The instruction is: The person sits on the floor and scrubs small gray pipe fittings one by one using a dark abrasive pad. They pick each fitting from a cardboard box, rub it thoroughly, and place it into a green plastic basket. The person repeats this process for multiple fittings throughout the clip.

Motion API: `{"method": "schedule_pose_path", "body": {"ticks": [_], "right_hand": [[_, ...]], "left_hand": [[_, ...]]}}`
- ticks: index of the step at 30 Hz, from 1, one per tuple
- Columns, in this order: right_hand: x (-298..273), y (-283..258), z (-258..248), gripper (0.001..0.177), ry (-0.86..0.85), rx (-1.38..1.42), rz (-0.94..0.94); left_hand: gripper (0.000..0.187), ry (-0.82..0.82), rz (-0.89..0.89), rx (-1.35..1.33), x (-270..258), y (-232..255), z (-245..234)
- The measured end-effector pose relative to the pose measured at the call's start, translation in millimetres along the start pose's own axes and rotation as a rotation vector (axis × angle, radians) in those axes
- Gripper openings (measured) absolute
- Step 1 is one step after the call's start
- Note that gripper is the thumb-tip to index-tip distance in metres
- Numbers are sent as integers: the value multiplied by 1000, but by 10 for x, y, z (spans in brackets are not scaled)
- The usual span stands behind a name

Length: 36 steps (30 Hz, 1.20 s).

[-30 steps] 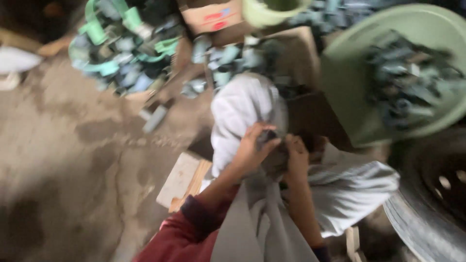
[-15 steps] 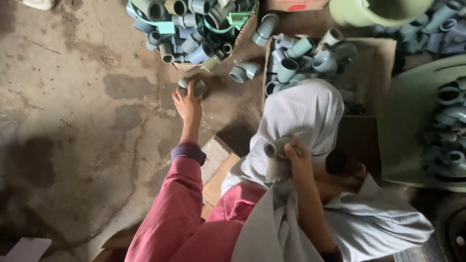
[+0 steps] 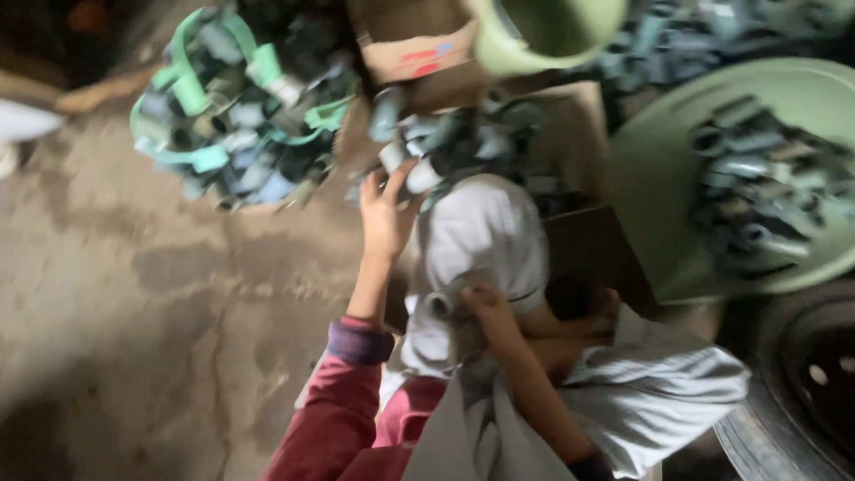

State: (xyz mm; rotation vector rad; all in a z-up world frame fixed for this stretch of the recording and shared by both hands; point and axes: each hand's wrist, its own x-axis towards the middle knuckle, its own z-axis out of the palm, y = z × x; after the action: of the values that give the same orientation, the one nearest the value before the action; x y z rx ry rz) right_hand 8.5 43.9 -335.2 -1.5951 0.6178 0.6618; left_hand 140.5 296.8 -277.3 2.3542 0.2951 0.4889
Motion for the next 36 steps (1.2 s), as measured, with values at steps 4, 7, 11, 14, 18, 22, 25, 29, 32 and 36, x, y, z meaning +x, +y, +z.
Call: {"method": "schedule_pose_path", "body": {"ticks": [4,7,11,14,18,22,25,29,32,36], "right_hand": [[341,606,-14,53,-75,197,-92],[479,785,19,53,-172,367,-87],[119,190,18,37,-197,340,-193],[-105,-406,-197,12,-327,391,-214],[-198,-676,-343,17,-482,427,-220],[-98,-537,-322,11,-528,460,-175],[-55,-483,-391,30,-545,366,-231],[-9,-409,-369,51,-516,345,-224],[-60,-530,-338,70,-547,327,-276],[103,-250,-401,66,-439,359,-258]], "left_hand": [[70,-255,183,7,735,1012,833],[62,-671,310,356,945,1414,1919],[65,-841,109,181,902,1059,3591],[54,-962,104,369,950,1319,3483],[81,-1190,535,954,1106,1759,2935],[52,-894,533,568,1217,1551,2519],[45,-623,275,46,1442,1426,1641],[36,-134,222,76,1498,98,1055],[60,-103,26,261,1404,-1002,1106],[75,-239,-213,210,1243,-1811,1686]]}}
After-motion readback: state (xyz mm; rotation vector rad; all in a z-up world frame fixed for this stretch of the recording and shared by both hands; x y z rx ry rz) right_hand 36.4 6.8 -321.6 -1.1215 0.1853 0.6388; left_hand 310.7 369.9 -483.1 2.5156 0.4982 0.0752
